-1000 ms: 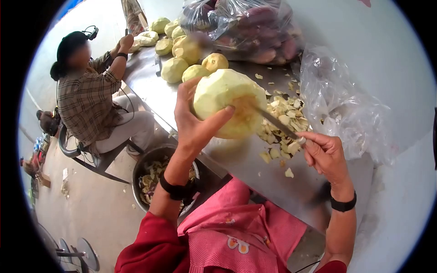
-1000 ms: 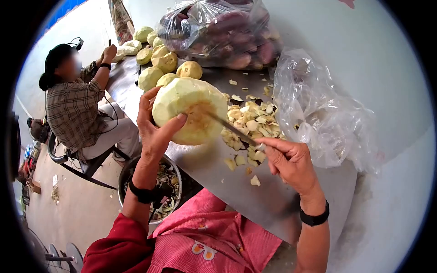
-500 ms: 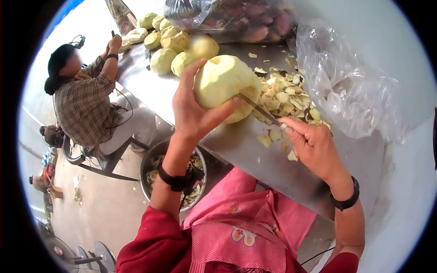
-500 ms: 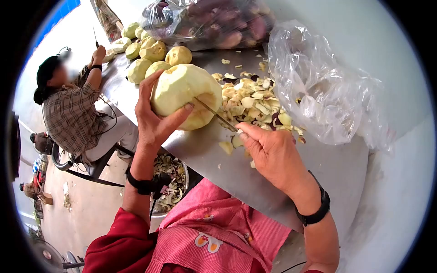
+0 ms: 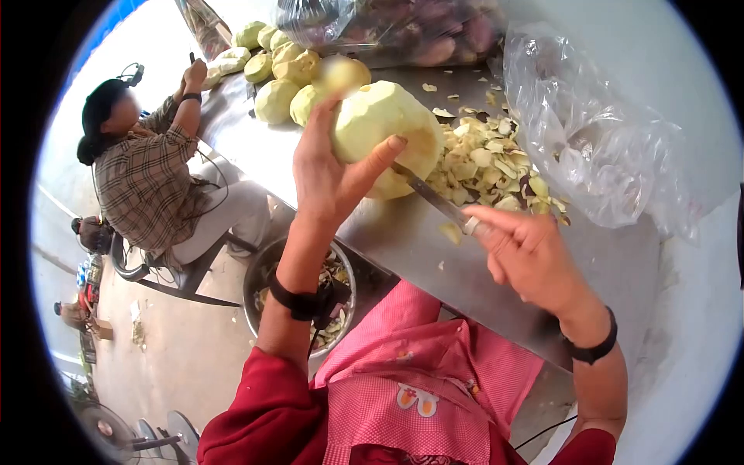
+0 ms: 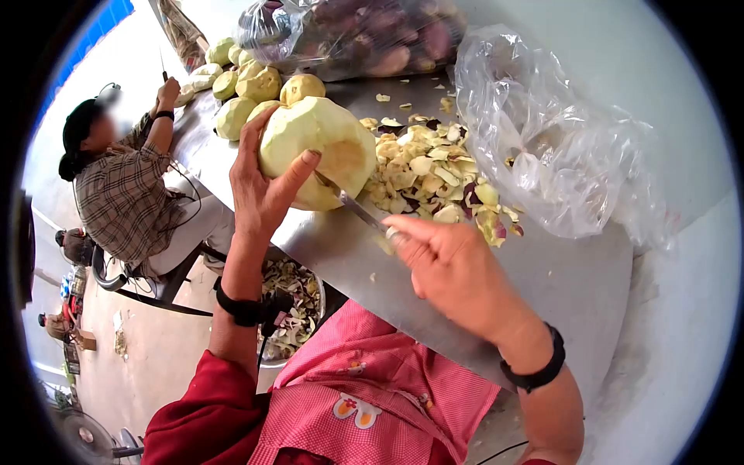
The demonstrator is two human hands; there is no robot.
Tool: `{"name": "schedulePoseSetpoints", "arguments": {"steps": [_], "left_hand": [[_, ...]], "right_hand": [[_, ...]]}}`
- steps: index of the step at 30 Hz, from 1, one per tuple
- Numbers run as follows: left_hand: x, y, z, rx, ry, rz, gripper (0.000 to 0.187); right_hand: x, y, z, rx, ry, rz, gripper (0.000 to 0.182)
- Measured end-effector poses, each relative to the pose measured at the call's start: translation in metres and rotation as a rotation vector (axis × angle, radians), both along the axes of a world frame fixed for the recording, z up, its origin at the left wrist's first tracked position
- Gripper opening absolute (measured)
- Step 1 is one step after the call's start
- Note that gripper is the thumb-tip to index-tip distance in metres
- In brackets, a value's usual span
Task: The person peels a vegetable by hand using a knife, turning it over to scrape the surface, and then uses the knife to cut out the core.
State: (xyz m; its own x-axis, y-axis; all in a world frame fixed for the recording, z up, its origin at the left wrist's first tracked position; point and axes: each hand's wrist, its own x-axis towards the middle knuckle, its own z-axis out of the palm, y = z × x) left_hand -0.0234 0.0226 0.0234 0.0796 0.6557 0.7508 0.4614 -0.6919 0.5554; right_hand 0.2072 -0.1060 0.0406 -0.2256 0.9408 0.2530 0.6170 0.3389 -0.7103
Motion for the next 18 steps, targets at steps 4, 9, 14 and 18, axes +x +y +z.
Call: {"name": "schedulePoseSetpoints", "arguments": {"steps": [4,9,14,18], "left_hand": [[-0.005,0.004,-0.009,-0.096,-0.152,-0.054,0.078],[-0.020,0.003,-0.017,-0.318,-0.336,-0.354,0.080],[-0.017,0.004,-0.025,-0.322,-0.268,-0.490,0.109],[0.002,-0.001,-0.029,-0.284,-0.286,-0.481,0.125]], "right_hand": [[0.007,0.007,0.002,-0.571,0.600,-0.032,0.036],[0.009,0.008,0.007,-0.712,0.873,0.008,0.039],[0.011,0.008,0.008,-0.735,0.893,0.035,0.040],[0.012,0.009,0.008,-0.708,0.907,0.031,0.040]]}}
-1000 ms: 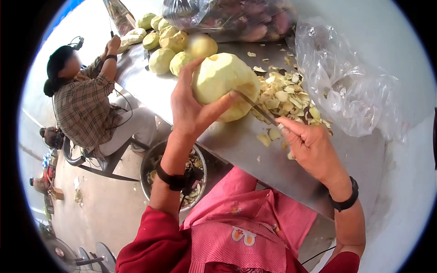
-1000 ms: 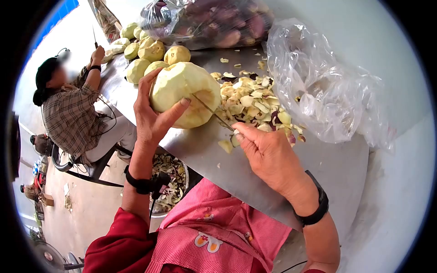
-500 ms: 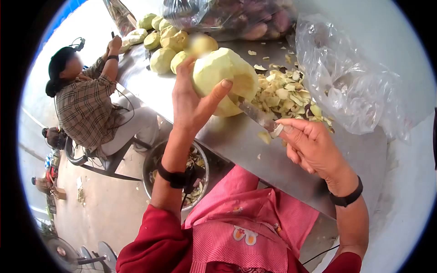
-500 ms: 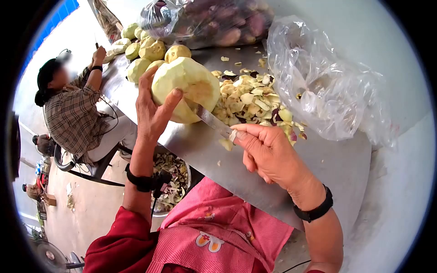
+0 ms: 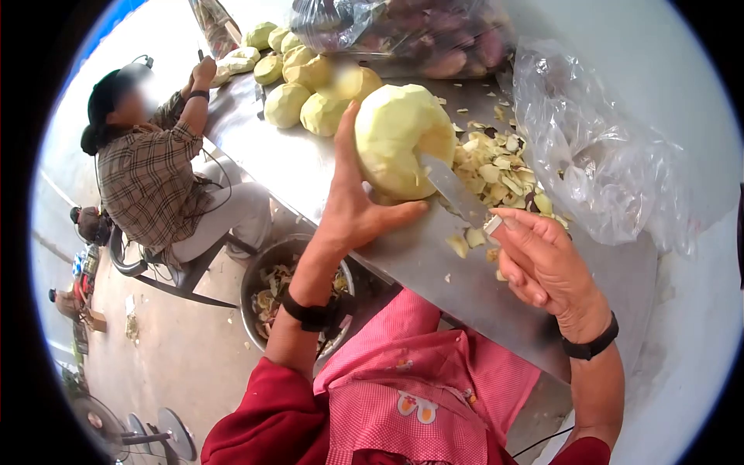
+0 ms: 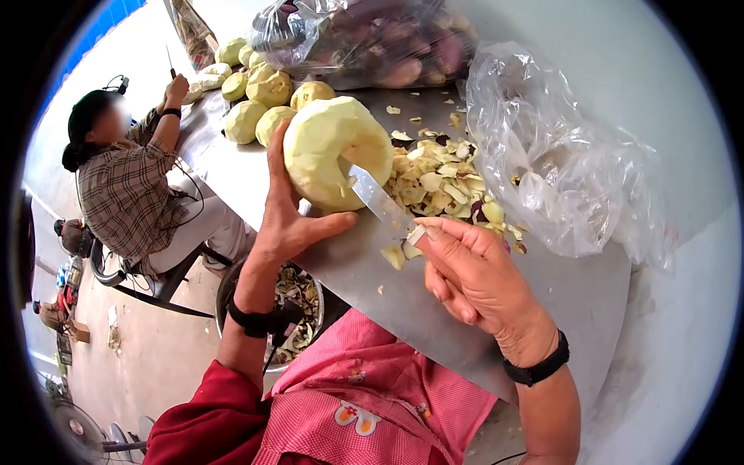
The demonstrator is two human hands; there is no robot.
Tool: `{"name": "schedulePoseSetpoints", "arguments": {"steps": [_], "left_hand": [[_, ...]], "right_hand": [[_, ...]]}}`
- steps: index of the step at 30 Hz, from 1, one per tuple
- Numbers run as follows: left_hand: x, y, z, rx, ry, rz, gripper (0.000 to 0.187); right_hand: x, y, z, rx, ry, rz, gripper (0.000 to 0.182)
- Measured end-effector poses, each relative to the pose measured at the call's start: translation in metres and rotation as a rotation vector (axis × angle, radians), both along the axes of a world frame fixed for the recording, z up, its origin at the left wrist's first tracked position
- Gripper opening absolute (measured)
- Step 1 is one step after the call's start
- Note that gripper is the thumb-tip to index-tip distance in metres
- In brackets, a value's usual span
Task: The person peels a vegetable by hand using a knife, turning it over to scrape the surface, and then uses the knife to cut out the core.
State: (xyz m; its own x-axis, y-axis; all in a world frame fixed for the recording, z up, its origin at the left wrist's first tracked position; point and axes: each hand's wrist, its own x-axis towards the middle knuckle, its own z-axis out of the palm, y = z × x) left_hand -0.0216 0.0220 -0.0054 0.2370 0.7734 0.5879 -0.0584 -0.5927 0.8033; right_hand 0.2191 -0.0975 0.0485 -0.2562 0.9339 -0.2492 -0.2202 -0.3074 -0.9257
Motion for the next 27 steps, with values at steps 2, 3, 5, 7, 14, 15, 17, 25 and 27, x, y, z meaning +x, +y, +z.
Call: {"name": "schedulePoseSetpoints", "arguments": {"steps": [2,3,5,7,14,15,17,25,27], "left_hand": [[0.007,0.001,0.001,0.093,0.128,0.146,0.137],[0.008,0.002,0.000,0.153,0.203,0.242,0.138],[0.010,0.003,-0.001,0.194,0.241,0.305,0.138],[0.012,0.002,-0.002,0.229,0.282,0.367,0.138],[0.018,0.000,-0.004,0.126,0.161,0.398,0.125],[0.017,0.000,-0.004,0.134,0.184,0.422,0.122],[0.014,0.004,-0.003,0.166,0.190,0.403,0.121],[0.013,0.009,-0.006,0.192,0.216,0.371,0.125],[0.013,0.007,-0.005,0.221,0.237,0.377,0.128]], "right_hand": [[0.002,0.001,-0.001,0.007,-0.002,-0.006,0.040],[0.002,0.001,-0.002,0.014,0.000,-0.013,0.040],[0.003,0.001,-0.003,0.026,-0.011,-0.009,0.040],[0.003,0.001,-0.003,0.033,-0.020,-0.005,0.041],[0.018,0.003,0.007,0.090,-0.178,-0.092,0.037],[0.021,0.003,0.007,0.132,-0.231,-0.134,0.036],[0.023,0.004,0.009,0.159,-0.265,-0.168,0.035],[0.010,0.005,-0.005,0.251,-0.551,-0.088,0.031],[0.011,0.003,0.000,0.227,-0.529,-0.087,0.031]]}}
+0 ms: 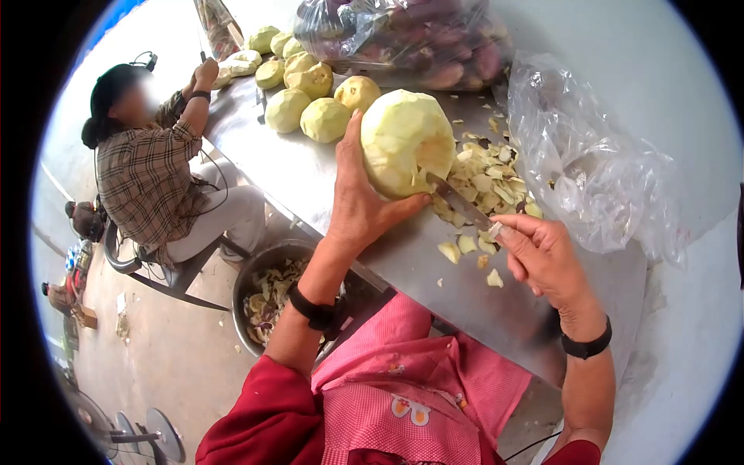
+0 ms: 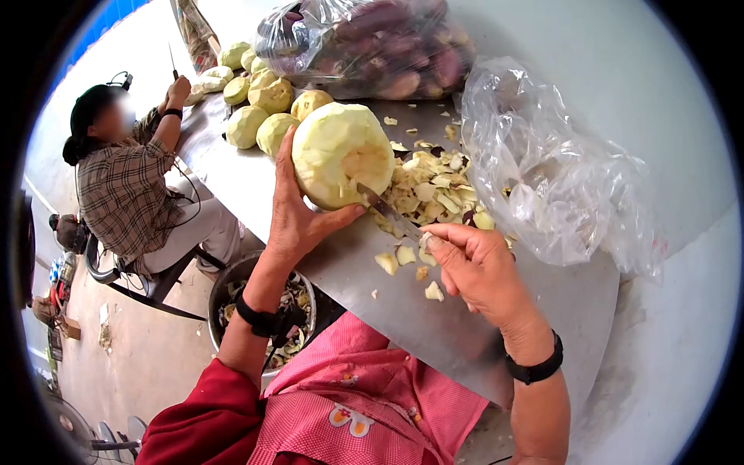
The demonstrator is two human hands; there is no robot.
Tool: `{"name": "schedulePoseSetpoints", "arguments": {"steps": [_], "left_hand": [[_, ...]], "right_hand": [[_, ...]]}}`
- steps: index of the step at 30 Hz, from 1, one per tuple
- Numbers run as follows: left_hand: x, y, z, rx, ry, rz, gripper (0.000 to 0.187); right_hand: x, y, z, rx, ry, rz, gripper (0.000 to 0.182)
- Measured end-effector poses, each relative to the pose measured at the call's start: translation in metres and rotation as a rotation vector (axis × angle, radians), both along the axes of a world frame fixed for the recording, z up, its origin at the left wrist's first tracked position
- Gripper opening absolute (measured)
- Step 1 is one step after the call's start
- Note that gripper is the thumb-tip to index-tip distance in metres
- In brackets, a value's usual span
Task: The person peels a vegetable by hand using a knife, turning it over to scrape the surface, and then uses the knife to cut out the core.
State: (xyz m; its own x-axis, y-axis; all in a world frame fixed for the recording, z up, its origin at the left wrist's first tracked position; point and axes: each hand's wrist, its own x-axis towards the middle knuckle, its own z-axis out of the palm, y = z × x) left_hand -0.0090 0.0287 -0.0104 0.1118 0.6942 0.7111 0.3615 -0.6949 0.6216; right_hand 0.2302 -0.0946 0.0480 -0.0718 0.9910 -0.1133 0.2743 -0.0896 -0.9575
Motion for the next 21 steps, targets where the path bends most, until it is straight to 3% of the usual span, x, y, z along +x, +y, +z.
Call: {"name": "schedulePoseSetpoints", "arguments": {"steps": [7,14,21], "left_hand": [[0.002,-0.002,0.000,0.000,0.033,0.021,0.134],[0.005,-0.004,0.002,0.055,0.085,0.049,0.133],[0.000,0.003,-0.003,0.024,0.050,0.003,0.137]], "right_hand": [[0.016,-0.001,0.011,0.072,-0.121,-0.035,0.030],[0.022,-0.008,0.021,0.096,-0.117,0.054,0.029],[0.050,0.003,0.005,0.026,-0.040,-0.039,0.034]]}}
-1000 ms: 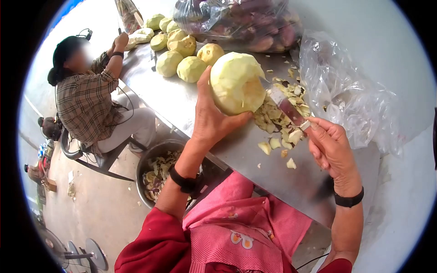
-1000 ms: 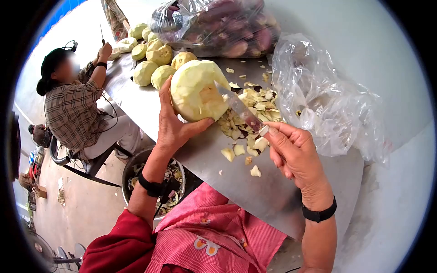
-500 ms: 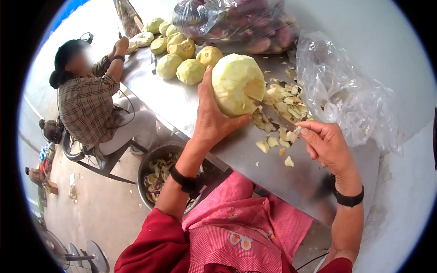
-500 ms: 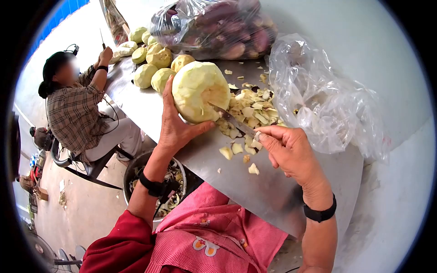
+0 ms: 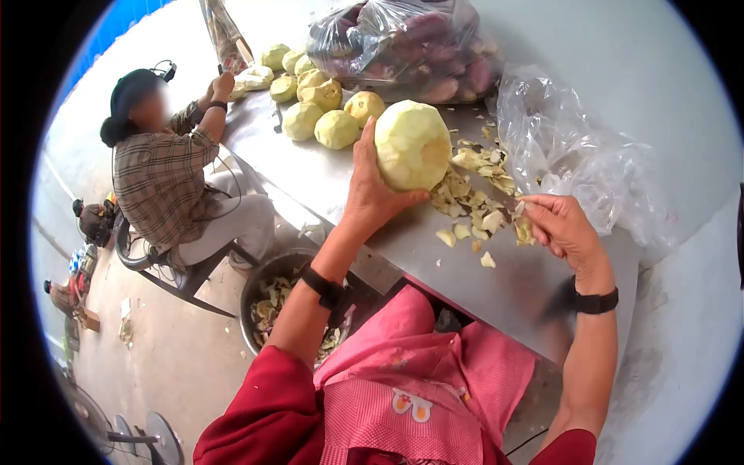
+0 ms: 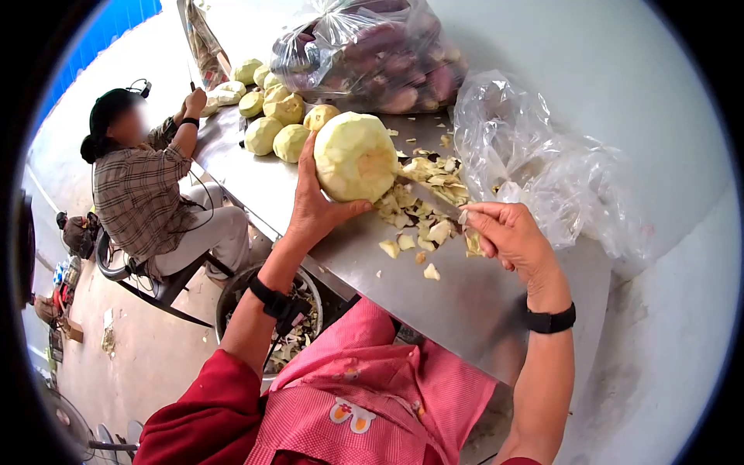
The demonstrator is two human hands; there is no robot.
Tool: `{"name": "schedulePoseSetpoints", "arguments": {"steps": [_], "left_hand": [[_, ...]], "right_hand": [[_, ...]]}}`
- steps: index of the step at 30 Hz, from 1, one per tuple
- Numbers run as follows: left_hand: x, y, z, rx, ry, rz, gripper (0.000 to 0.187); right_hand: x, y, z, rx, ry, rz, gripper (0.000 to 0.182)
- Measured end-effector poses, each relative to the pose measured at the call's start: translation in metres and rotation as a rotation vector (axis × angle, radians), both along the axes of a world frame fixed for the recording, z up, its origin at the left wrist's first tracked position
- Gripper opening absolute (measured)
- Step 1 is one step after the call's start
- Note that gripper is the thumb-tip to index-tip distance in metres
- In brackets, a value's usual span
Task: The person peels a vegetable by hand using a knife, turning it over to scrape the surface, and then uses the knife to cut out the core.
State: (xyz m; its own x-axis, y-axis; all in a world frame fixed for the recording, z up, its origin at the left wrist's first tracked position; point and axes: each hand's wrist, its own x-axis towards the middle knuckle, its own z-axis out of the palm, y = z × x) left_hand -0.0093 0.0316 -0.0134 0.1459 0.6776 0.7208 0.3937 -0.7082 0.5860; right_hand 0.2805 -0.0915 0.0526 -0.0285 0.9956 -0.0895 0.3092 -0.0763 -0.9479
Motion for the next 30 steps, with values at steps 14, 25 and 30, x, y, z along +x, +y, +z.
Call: {"name": "schedulePoseSetpoints", "arguments": {"steps": [14,25,30], "left_hand": [[0.003,-0.001,0.004,-0.023,-0.113,0.042,0.108],[0.006,-0.010,0.013,-0.103,-0.119,0.014,0.102],[0.005,-0.013,0.012,0.024,-0.057,0.072,0.101]], "right_hand": [[-0.026,0.007,-0.027,0.101,0.041,-0.006,0.032],[-0.025,0.020,-0.047,0.495,-0.330,-0.106,0.025],[-0.022,0.021,-0.043,0.524,-0.324,-0.043,0.026]]}}
